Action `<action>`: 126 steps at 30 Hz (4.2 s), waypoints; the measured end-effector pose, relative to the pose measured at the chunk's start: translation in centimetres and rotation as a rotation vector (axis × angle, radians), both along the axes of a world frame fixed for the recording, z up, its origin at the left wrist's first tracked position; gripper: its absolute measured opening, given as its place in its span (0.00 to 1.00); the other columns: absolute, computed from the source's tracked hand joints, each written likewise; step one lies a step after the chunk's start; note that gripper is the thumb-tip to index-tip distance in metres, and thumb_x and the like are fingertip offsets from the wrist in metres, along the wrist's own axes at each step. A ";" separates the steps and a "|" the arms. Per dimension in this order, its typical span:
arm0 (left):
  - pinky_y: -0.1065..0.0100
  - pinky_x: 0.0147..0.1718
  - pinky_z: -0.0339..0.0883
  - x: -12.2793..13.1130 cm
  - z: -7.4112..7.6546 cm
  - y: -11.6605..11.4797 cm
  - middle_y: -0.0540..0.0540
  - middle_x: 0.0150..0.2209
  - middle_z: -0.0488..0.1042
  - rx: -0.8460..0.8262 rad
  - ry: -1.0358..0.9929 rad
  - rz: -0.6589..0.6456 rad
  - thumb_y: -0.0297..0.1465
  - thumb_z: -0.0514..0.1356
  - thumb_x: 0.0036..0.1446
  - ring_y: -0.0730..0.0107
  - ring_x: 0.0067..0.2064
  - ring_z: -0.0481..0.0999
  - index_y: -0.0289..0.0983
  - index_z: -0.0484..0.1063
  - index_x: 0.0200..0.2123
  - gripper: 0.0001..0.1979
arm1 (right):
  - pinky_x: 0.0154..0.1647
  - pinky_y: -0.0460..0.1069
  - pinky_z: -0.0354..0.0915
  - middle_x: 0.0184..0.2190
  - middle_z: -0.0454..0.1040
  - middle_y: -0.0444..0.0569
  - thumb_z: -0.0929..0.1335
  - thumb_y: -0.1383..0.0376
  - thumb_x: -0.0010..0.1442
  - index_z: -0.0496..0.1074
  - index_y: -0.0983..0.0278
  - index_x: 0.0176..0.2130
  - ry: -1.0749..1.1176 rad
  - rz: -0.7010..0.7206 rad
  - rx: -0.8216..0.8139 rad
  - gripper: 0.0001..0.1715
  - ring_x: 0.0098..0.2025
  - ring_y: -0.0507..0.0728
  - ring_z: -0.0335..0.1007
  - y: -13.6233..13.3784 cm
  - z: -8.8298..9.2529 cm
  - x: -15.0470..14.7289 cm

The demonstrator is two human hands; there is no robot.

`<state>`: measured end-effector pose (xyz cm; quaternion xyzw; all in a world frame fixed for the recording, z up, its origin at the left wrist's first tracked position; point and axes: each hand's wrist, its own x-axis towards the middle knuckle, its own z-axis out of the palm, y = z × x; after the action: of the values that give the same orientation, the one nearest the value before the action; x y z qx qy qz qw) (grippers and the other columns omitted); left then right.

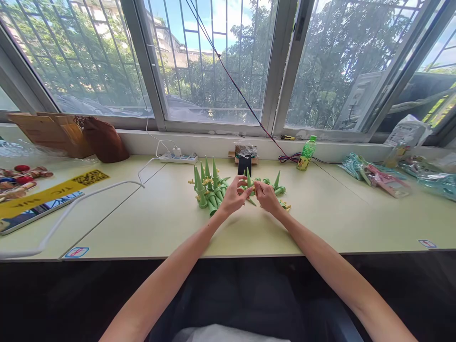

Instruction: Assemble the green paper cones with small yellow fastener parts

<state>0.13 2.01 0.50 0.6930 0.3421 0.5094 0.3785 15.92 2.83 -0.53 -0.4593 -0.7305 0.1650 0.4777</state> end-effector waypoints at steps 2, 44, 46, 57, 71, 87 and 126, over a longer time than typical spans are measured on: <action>0.77 0.13 0.64 0.0 0.0 0.0 0.43 0.42 0.71 0.010 0.015 0.005 0.42 0.62 0.56 0.75 0.28 0.74 0.37 0.62 0.48 0.22 | 0.27 0.49 0.50 0.18 0.56 0.41 0.55 0.54 0.68 0.54 0.60 0.25 -0.004 -0.001 0.005 0.23 0.22 0.52 0.51 0.0 0.0 0.0; 0.73 0.27 0.57 0.1 -0.1 -0.1 0.56 0.24 0.59 0.144 0.164 0.148 0.40 0.61 0.54 0.76 0.26 0.58 0.38 0.67 0.37 0.13 | 0.25 0.49 0.50 0.17 0.58 0.41 0.55 0.50 0.68 0.55 0.59 0.24 -0.004 0.003 -0.008 0.25 0.21 0.53 0.52 0.3 -0.7 0.0; 0.73 0.27 0.57 0.1 0.0 -0.2 0.56 0.23 0.59 0.149 0.160 0.145 0.39 0.62 0.54 0.76 0.26 0.58 0.38 0.66 0.37 0.13 | 0.25 0.49 0.50 0.17 0.57 0.41 0.55 0.51 0.68 0.55 0.59 0.24 -0.019 -0.003 0.011 0.24 0.21 0.53 0.51 0.3 -0.7 -0.1; 0.72 0.25 0.54 0.4 0.1 -0.2 0.56 0.20 0.58 0.107 0.108 0.210 0.39 0.60 0.55 0.77 0.22 0.57 0.37 0.65 0.30 0.11 | 0.26 0.48 0.50 0.19 0.57 0.41 0.55 0.49 0.68 0.55 0.60 0.24 -0.036 0.067 0.039 0.25 0.23 0.52 0.51 -0.1 -0.3 -0.7; 0.74 0.19 0.50 0.2 0.1 0.1 0.56 0.19 0.56 0.020 0.018 0.175 0.45 0.63 0.52 0.79 0.20 0.56 0.37 0.65 0.29 0.17 | 0.25 0.48 0.52 0.17 0.59 0.42 0.55 0.51 0.67 0.55 0.60 0.24 -0.040 0.070 0.002 0.24 0.22 0.53 0.54 -0.1 -0.4 -0.6; 0.73 0.20 0.68 0.3 0.0 -0.3 0.52 0.22 0.66 0.022 -0.002 0.060 0.48 0.60 0.55 0.77 0.21 0.67 0.36 0.74 0.36 0.20 | 0.25 0.49 0.50 0.18 0.58 0.42 0.54 0.48 0.67 0.54 0.60 0.23 0.003 -0.011 0.038 0.26 0.22 0.53 0.52 0.3 -0.7 -0.3; 0.74 0.13 0.64 0.0 0.4 -0.3 0.49 0.27 0.73 -0.320 -0.053 -0.070 0.51 0.63 0.53 0.75 0.18 0.71 0.38 0.63 0.46 0.27 | 0.25 0.48 0.49 0.17 0.55 0.39 0.56 0.52 0.67 0.54 0.60 0.24 0.065 -0.033 0.024 0.23 0.21 0.51 0.49 0.3 -0.8 -0.2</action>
<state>0.13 1.73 0.85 0.6218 0.3845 0.4528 0.5104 15.70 3.08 -1.34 -0.4599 -0.7089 0.1631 0.5093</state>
